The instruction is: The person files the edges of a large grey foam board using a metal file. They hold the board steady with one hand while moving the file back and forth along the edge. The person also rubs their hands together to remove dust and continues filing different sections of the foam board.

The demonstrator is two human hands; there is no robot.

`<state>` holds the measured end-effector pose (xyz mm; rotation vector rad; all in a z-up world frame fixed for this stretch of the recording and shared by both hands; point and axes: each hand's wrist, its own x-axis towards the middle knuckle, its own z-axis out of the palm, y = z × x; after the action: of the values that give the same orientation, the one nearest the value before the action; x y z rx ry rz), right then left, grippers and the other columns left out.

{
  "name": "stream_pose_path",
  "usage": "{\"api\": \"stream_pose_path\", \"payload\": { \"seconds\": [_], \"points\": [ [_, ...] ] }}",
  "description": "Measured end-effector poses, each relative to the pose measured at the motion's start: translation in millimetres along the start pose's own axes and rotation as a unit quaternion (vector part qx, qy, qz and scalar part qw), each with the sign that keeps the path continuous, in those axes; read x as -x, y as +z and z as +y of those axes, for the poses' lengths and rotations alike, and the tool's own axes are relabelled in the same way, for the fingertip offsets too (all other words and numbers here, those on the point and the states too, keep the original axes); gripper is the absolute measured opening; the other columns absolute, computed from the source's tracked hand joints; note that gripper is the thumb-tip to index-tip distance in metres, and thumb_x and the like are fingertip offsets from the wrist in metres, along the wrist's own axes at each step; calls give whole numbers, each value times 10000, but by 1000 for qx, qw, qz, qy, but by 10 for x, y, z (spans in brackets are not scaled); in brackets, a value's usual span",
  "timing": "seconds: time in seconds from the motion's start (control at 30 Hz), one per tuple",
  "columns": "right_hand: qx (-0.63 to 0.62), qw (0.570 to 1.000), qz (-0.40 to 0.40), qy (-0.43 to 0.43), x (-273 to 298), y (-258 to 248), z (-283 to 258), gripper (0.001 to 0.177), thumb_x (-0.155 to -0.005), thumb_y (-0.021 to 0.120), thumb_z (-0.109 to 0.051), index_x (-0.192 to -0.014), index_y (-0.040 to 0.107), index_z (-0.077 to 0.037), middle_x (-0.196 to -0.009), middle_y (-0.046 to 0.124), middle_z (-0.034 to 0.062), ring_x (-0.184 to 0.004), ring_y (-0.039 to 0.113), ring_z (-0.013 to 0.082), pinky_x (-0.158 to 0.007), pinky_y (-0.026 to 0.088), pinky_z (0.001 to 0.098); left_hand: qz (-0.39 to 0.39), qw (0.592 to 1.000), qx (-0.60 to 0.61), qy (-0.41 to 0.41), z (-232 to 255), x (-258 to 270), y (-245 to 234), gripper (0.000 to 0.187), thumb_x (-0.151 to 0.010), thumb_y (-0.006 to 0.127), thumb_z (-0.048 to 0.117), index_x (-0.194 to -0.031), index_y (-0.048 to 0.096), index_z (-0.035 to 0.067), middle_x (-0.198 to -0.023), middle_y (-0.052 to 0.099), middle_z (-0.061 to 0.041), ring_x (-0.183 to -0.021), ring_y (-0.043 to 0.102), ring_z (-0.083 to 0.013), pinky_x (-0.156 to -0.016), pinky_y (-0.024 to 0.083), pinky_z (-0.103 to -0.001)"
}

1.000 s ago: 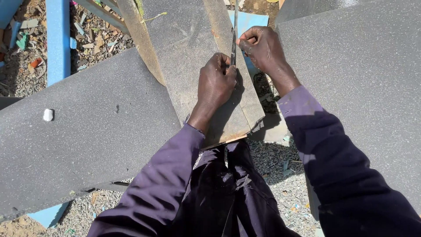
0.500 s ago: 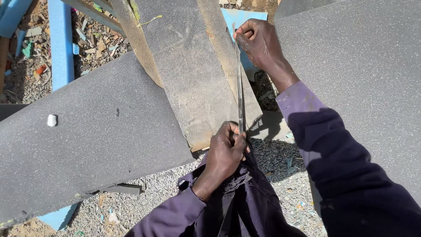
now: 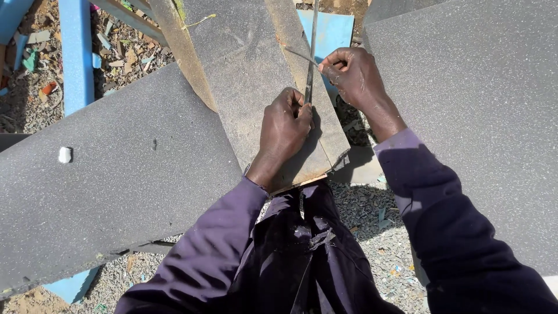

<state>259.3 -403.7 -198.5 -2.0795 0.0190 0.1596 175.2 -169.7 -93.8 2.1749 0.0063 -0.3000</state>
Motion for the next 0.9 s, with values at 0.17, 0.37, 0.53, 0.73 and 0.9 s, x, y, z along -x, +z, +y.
{"api": "stream_pose_path", "payload": {
  "seconds": [0.17, 0.37, 0.53, 0.73, 0.9],
  "points": [
    [-3, 1000, 6, 18, 101, -22, -141, 143, -1237, 978, -313, -1156, 968, -195, -961, 867, -23, -811, 715, 116, -692, 570, 389, 1, 1000, 5, -9, 33, -21, 83, 104, -1121, 745, 241, -1054, 671, 212, -771, 895, 35, -701, 831, -222, -765, 598, -459],
    [54, 998, 17, -21, 150, -29, -217, 158, -1204, 935, -337, -1204, 977, -184, -1100, 972, 26, -951, 893, 221, -778, 654, 469, 10, 998, 39, -53, 121, 480, 151, 151, -1149, 771, 239, -1065, 652, 201, -781, 863, 13, -679, 781, -200, -726, 587, -449],
    [32, 999, 4, -6, 195, -55, -228, 105, -1156, 974, -321, -1185, 968, -220, -1016, 916, -11, -887, 836, 147, -759, 643, 412, 11, 994, 70, -80, 126, 541, 166, 136, -1152, 783, 208, -1065, 679, 196, -827, 855, 30, -730, 825, -145, -786, 639, -399],
    [69, 998, 12, 1, 179, -5, -218, 189, -1115, 884, -379, -1175, 967, -219, -967, 913, -15, -838, 840, 180, -730, 602, 455, 2, 997, 51, -62, 197, 200, 132, 172, -1143, 753, 206, -997, 662, 211, -753, 880, 19, -582, 837, -184, -728, 643, -428],
    [66, 997, 27, -28, 209, 35, -158, 146, -1198, 917, -335, -1211, 929, -190, -1104, 955, 56, -973, 900, 235, -783, 671, 476, -31, 966, 221, -130, 213, 902, 224, 227, -1248, 771, 56, -1074, 641, 123, -805, 743, -38, -644, 787, -163, -546, 645, -348]
  ]
}}
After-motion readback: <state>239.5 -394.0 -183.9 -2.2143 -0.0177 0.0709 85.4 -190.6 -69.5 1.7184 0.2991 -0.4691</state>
